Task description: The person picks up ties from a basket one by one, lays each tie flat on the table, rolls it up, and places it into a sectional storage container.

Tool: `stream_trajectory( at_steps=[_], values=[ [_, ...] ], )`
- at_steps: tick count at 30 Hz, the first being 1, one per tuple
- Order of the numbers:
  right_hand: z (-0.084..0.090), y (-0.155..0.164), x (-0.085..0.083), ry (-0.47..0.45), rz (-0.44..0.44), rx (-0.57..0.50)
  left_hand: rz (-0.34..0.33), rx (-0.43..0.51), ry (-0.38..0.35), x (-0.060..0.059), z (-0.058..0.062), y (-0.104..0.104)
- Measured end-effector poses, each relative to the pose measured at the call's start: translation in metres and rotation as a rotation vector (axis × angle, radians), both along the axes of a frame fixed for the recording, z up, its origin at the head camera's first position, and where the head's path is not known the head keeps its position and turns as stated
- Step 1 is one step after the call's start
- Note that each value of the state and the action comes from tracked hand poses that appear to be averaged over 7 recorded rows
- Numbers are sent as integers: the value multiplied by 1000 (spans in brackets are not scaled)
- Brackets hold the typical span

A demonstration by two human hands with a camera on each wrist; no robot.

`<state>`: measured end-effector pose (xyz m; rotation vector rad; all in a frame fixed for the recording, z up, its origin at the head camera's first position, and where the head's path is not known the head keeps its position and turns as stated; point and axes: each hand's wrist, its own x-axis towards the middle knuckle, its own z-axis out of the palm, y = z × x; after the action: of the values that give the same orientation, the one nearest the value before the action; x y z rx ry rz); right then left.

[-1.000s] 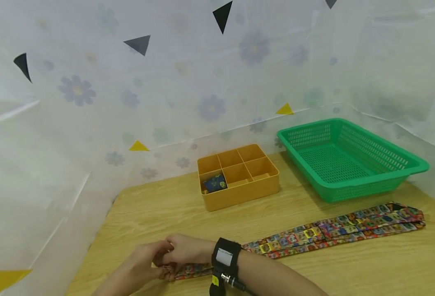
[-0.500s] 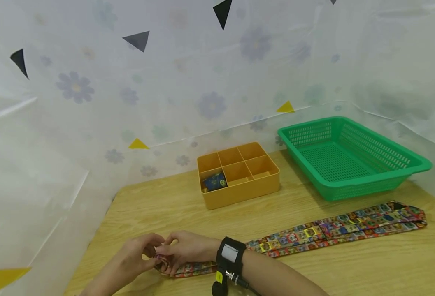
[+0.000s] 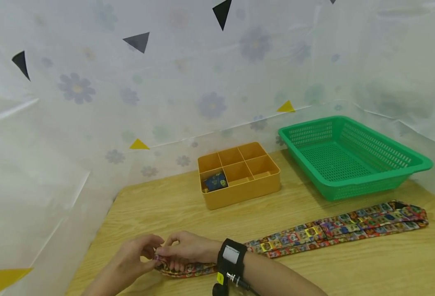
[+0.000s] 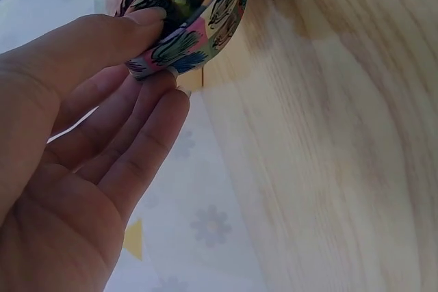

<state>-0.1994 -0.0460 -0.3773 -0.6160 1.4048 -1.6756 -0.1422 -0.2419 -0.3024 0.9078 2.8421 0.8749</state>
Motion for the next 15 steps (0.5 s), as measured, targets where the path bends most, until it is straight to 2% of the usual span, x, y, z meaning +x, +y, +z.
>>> stream_trajectory(
  at_steps=[7, 15],
  values=[
    [-5, 1, 0, -147, 34, -120, -30, -26, -59, 0, -5, 0],
    [-5, 5, -1, -155, 15, -177, -40, -16, -82, -2, -10, 0]
  ],
)
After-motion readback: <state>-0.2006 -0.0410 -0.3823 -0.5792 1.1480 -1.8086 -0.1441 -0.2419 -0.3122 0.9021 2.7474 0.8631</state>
